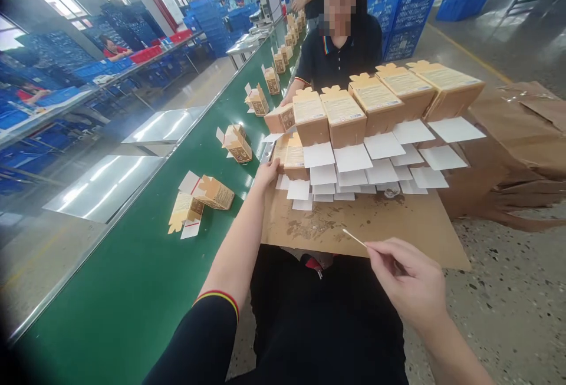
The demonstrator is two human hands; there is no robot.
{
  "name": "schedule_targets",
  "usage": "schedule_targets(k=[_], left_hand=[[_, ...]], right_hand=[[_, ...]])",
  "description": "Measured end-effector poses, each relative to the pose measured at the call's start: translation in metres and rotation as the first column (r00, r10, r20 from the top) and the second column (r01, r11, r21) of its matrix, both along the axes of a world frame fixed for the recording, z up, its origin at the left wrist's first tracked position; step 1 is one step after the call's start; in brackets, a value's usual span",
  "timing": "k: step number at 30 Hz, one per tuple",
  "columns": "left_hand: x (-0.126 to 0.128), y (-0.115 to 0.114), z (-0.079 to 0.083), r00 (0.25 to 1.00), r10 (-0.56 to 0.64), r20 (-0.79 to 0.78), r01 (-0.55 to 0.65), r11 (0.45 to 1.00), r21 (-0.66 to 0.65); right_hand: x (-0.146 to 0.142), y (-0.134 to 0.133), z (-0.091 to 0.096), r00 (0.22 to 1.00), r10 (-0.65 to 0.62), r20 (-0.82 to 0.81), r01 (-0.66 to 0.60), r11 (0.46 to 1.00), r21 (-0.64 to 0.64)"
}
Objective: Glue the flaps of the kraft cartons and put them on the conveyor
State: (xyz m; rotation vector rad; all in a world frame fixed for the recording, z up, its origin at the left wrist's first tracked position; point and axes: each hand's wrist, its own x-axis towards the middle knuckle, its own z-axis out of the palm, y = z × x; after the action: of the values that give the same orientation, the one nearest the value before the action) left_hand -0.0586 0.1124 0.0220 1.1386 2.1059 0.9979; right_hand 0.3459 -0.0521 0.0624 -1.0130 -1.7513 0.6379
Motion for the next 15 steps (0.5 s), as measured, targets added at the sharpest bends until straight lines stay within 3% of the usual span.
schedule_targets(k=[3,6,10,12,15], left_hand=[[-0.015,-0.049,0.005,0.996,0.086,-0.013,-0.087,0.993,-0.081],[-0.029,-0.118,0.006,0.987,0.157,0.046,-0.153,0.985,-0.077],[-0.028,-0.209,-0.007,0.899,0.175,0.401,-0.213,0.976,0.052],[-0.021,-0.238,-0.014,0.833,0.115,0.541,-0.219,0.967,0.132],[-0.007,-0.250,-0.021,0.789,0.045,0.613,-0.248,0.936,0.250]], right_hand=[[0.015,0.000,-0.003,0.999,-0.050,0.012,0.050,0.999,-0.002],[0.025,0.008,-0.009,0.996,-0.081,0.035,0.081,0.997,0.011],[0.035,0.033,-0.015,0.965,-0.221,0.139,0.201,0.969,0.145],[0.041,0.051,-0.017,0.929,-0.293,0.226,0.246,0.945,0.215],[0.051,0.082,-0.019,0.890,-0.294,0.349,0.230,0.950,0.213]])
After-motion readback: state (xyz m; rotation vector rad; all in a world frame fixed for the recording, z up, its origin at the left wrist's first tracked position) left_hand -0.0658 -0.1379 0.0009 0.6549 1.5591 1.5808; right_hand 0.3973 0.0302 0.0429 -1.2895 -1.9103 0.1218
